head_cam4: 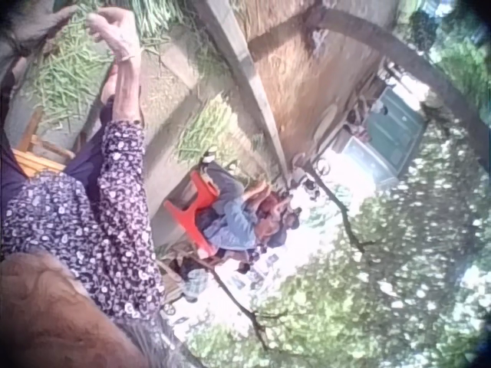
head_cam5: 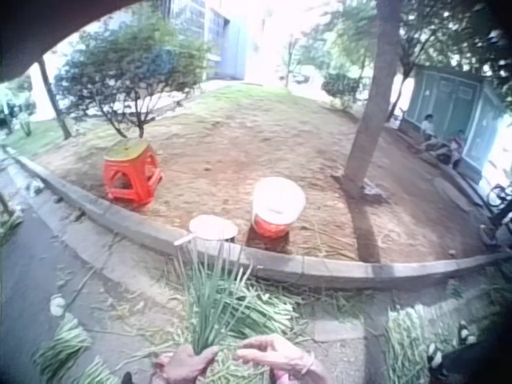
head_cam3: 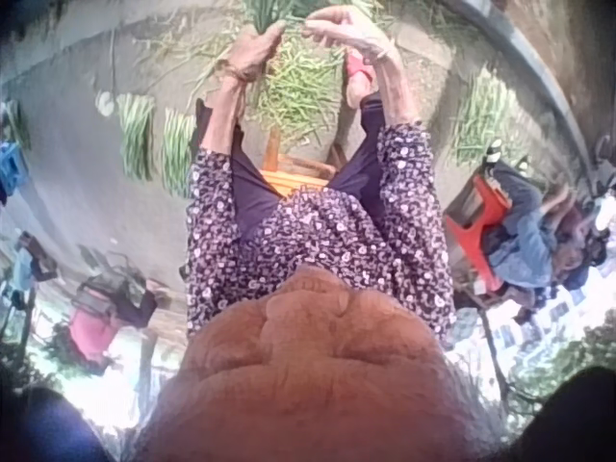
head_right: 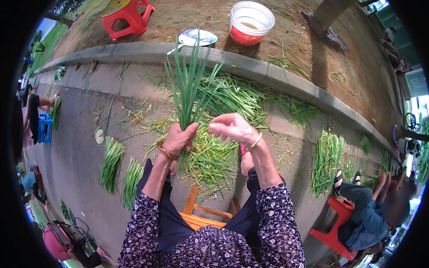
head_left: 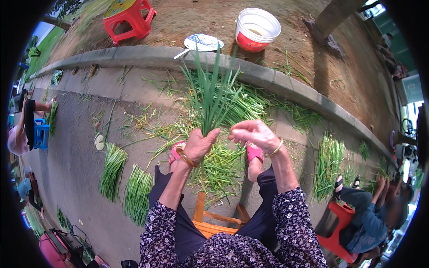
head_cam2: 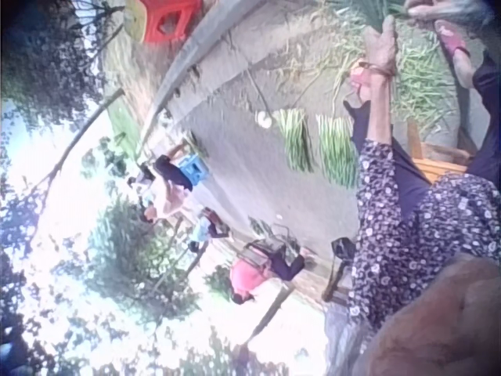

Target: The person holds a bunch of long green stalks in one hand and removes individual dried or yellowed blades with the other hand, placing the cleaned stalks on the ground.

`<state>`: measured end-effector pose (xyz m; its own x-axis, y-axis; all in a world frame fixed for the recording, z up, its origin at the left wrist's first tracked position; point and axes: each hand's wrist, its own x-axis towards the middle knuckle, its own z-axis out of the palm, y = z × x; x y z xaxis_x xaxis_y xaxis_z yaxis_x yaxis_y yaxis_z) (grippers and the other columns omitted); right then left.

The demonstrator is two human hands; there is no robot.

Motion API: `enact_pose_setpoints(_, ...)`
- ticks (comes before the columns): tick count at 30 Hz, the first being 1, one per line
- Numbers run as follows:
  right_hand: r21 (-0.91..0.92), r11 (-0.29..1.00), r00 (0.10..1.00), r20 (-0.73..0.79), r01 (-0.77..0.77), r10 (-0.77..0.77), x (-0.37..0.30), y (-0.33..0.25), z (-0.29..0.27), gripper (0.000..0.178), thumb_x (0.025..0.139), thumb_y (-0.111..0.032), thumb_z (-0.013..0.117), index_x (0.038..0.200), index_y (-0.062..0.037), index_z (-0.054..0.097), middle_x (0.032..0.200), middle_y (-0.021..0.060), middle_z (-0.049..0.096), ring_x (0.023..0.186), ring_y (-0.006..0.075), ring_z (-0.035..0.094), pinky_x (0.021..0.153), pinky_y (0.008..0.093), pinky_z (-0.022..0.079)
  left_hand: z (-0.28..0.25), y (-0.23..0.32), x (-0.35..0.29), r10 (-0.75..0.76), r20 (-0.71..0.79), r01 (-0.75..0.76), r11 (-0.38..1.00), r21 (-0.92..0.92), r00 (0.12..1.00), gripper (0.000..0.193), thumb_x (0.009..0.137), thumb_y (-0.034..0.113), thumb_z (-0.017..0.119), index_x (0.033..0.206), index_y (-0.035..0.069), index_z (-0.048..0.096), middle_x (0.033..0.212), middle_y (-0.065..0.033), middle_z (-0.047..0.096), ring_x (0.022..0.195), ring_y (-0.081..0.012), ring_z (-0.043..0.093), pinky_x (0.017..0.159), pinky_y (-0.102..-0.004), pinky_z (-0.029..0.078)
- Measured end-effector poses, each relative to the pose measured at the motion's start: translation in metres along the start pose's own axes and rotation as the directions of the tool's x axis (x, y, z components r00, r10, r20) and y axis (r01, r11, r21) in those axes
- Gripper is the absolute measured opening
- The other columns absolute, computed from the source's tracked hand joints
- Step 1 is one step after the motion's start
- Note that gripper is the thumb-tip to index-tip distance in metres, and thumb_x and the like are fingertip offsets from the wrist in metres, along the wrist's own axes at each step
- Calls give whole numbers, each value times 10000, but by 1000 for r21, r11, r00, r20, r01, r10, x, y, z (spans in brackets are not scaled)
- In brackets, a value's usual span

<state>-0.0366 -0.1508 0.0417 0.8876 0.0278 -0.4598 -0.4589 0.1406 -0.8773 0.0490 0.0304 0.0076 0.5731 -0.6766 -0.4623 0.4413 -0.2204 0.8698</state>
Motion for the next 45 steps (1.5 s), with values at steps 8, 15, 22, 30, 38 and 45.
enact_pose_setpoints(8, -35, 982, 976, 126, 184, -179, 14, 19, 39, 623, 701, -349, 650, 1124, 53, 431, 1023, 153, 539, 941, 201, 516, 791, 306, 423, 10, 1, -2, 652, -110, -182, 364, 913, 751, 108, 689, 69, 513, 789, 35, 489, 655, -145, 522, 610, -324, 540, 502, -420, 414)
enact_pose_setpoints(15, 106, 972, 976, 35, 212, -217, 18, 37, 51, 524, 736, -443, 576, 990, 10, 500, 888, 75, 527, 805, 152, 473, 741, 285, 378, 14, -1, -2, 721, 35, -161, 107, 981, 692, 165, 649, 107, 553, 769, 56, 452, 628, -84, 450, 578, -253, 514, 506, -351, 414)
enact_pose_setpoints(22, 459, 879, 986, 30, 132, -164, 19, 38, 60, 401, 769, -372, 575, 982, -40, 506, 864, 14, 524, 770, 90, 459, 661, 246, 379, 17, -1, -3, 755, 43, -162, 85, 983, 654, 106, 681, 104, 539, 748, 61, 469, 626, -68, 452, 581, -228, 511, 517, -320, 415)
enact_pose_setpoints(30, 762, 604, 972, -160, 232, -171, 22, 28, 56, 343, 763, -121, 599, 1076, -79, 466, 1019, 38, 554, 967, 125, 494, 840, 258, 356, 21, -7, -3, 749, 87, -150, 17, 989, 657, 117, 683, 34, 489, 799, 32, 492, 644, -89, 481, 588, -238, 522, 499, -336, 420)
enact_pose_setpoints(38, 783, 535, 948, -280, 317, -152, 24, 29, 47, 339, 769, -102, 589, 1066, -39, 437, 865, 55, 566, 821, 170, 562, 798, 307, 422, 27, -11, -2, 710, 132, -163, -25, 986, 691, 72, 699, 62, 506, 757, 52, 465, 631, -70, 462, 568, -209, 516, 488, -312, 428)
enact_pose_setpoints(45, 883, 335, 934, -250, 327, -255, 31, 33, 37, 245, 856, -240, 474, 989, -37, 444, 638, -10, 432, 645, 158, 501, 751, 359, 440, 32, -18, -3, 625, 72, -222, 167, 961, 777, 157, 658, -4, 510, 808, 21, 471, 665, -117, 511, 604, -270, 542, 488, -360, 422)
